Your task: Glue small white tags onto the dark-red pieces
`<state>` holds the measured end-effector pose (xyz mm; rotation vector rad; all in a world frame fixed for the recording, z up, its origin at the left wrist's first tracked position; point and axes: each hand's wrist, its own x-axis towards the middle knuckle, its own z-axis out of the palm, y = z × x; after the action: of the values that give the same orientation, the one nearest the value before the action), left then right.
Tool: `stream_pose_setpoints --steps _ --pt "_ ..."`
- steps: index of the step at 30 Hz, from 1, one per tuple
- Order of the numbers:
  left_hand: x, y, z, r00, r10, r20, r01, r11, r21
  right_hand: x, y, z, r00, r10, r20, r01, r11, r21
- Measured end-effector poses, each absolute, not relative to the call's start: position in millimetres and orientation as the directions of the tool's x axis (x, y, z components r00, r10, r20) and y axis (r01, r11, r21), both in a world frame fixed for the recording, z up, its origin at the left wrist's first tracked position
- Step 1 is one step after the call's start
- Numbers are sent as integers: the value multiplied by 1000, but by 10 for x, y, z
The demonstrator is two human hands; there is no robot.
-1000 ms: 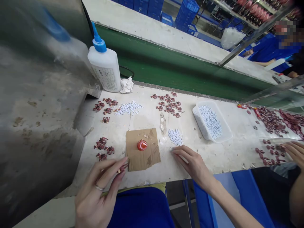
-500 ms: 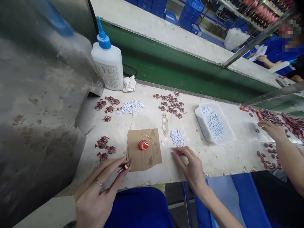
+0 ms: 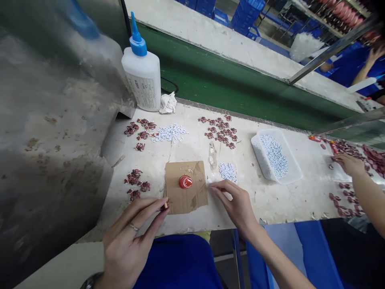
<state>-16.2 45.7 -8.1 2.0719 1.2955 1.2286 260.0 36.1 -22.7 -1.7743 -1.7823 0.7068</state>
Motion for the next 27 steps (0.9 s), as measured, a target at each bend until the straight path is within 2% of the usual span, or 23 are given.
stream_pose_setpoints --steps 3,6,14,22,27 --pt "-172 455 -81 194 864 465 503 -495 709 2435 498 -150 -69 998 -7 628 38 -777" --pt "-179 458 -74 197 866 460 498 -493 714 2318 608 -96 -103 995 -2 591 60 -805" --pt "-176 428 -81 150 884 442 472 -457 754 2223 704 -63 -164 985 52 616 143 -774" --pt "-195 440 -94 166 885 435 482 -458 747 2211 707 -102 -187 981 42 608 149 -780" --pt "-162 408 -89 167 906 389 463 -421 780 2189 686 -24 -153 984 86 570 159 -806"
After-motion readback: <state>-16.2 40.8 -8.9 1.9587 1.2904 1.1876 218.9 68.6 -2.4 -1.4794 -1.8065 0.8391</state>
